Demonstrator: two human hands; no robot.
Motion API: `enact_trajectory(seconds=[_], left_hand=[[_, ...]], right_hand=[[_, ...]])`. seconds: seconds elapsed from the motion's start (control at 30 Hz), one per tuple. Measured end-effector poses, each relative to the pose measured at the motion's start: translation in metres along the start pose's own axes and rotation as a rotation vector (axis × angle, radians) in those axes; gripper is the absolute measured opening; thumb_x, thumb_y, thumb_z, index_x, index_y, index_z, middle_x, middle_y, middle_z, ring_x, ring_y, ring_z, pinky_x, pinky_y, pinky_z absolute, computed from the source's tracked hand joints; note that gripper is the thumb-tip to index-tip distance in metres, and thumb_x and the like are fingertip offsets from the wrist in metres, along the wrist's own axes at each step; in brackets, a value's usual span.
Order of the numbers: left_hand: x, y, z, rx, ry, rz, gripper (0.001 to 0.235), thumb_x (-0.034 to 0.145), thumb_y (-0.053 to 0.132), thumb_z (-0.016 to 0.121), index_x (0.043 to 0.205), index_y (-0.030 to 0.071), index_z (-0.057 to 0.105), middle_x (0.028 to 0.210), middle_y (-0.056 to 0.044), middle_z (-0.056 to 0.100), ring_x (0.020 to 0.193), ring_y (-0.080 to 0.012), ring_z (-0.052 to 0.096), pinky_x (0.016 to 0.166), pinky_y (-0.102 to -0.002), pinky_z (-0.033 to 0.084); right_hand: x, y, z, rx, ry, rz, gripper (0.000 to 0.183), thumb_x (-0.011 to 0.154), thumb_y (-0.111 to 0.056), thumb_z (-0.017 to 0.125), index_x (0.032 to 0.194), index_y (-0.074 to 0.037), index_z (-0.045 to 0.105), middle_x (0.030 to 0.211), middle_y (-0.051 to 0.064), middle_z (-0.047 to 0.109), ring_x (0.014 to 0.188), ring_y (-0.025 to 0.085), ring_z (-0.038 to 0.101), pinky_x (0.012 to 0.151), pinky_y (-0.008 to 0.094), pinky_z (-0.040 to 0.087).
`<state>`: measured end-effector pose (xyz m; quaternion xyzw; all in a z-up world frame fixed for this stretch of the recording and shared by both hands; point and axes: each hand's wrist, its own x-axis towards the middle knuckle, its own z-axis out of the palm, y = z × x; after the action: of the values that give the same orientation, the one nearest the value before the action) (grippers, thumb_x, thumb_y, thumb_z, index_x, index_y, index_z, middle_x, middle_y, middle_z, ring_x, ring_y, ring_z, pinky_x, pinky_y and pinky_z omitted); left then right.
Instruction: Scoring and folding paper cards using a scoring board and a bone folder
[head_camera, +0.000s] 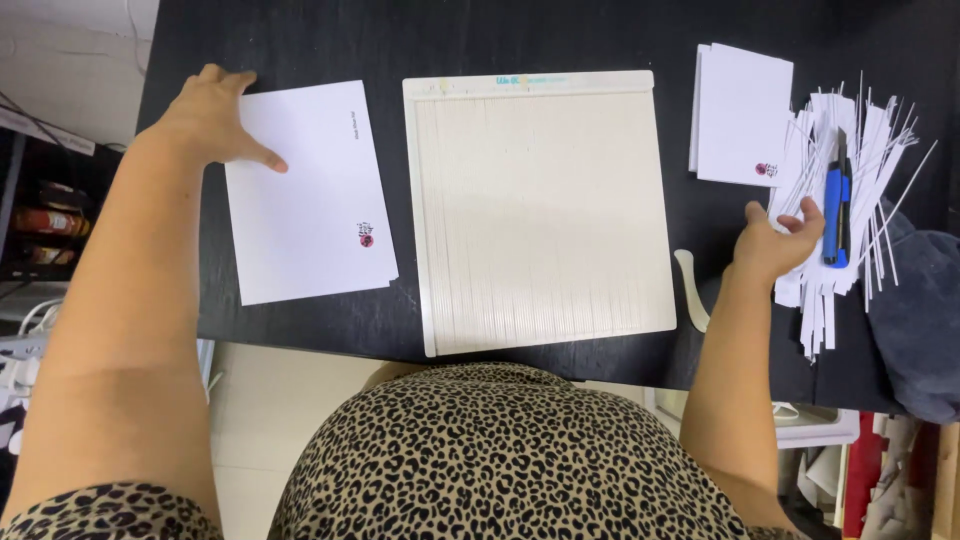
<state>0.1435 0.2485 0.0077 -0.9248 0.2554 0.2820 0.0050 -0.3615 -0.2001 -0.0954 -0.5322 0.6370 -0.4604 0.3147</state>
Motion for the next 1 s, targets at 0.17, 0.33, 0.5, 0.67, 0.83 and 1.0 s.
enact_trajectory(seconds=[0.17,0.33,0.5,0.67,0.83,1.0], left_hand=[[0.003,-0.007,0.002,0.001,0.059,0.09,0.11,0.058,0.032,0.099,0.153,0.011,0.048,0.146,-0.012,0.041,0.142,-0.0293,0.034,0.103,-0.058,0.047],[0.014,-0.023,0.015,0.041,0.164,0.168,0.105,0.053,0.043,0.098,0.144,0.01,0.055,0.146,-0.014,0.042,0.136,-0.0327,0.035,0.098,-0.057,0.047],[0.013,-0.021,0.01,0.03,0.101,0.154,0.113,0.056,0.041,0.097,0.152,0.007,0.047,0.148,-0.015,0.041,0.143,-0.033,0.031,0.104,-0.061,0.043],[0.017,-0.023,0.012,0.071,0.113,0.182,0.1,0.057,0.044,0.097,0.142,0.009,0.058,0.139,-0.011,0.047,0.137,-0.0296,0.038,0.09,-0.055,0.053],[-0.005,-0.008,0.015,0.124,0.132,0.132,0.104,0.071,0.039,0.09,0.158,0.012,0.039,0.155,-0.017,0.032,0.138,-0.0374,0.033,0.105,-0.059,0.046],[-0.08,0.009,0.052,0.07,0.081,0.342,0.114,0.053,0.052,0.096,0.149,0.012,0.05,0.158,-0.023,0.035,0.146,-0.0419,0.034,0.109,-0.058,0.042]], right_hand=[[-0.013,0.018,-0.032,0.028,-0.041,-0.138,0.06,0.081,0.002,0.084,0.131,-0.021,0.061,0.096,-0.007,0.052,0.066,0.005,0.05,0.069,0.025,0.061],[-0.044,0.005,-0.05,-0.043,-0.118,-0.232,0.052,0.088,0.0,0.081,0.134,-0.015,0.06,0.099,-0.003,0.057,0.07,0.008,0.05,0.07,0.026,0.052],[-0.08,-0.007,-0.022,0.009,-0.217,-0.268,0.05,0.088,-0.002,0.077,0.134,-0.015,0.062,0.099,-0.002,0.059,0.07,0.007,0.049,0.069,0.024,0.051],[-0.137,-0.02,0.021,0.006,-0.434,-0.413,0.053,0.09,0.001,0.076,0.137,-0.017,0.059,0.101,0.0,0.059,0.066,0.006,0.051,0.054,0.018,0.039],[-0.244,-0.048,0.067,0.025,-0.99,-0.328,0.02,0.096,-0.016,0.071,0.116,-0.018,0.072,0.099,-0.002,0.071,0.086,0.009,0.067,0.068,0.022,0.057],[-0.326,-0.1,0.098,0.109,-1.498,0.009,0.034,0.098,-0.001,0.057,0.131,-0.008,0.066,0.128,0.014,0.07,0.12,0.025,0.066,0.093,0.035,0.062]])
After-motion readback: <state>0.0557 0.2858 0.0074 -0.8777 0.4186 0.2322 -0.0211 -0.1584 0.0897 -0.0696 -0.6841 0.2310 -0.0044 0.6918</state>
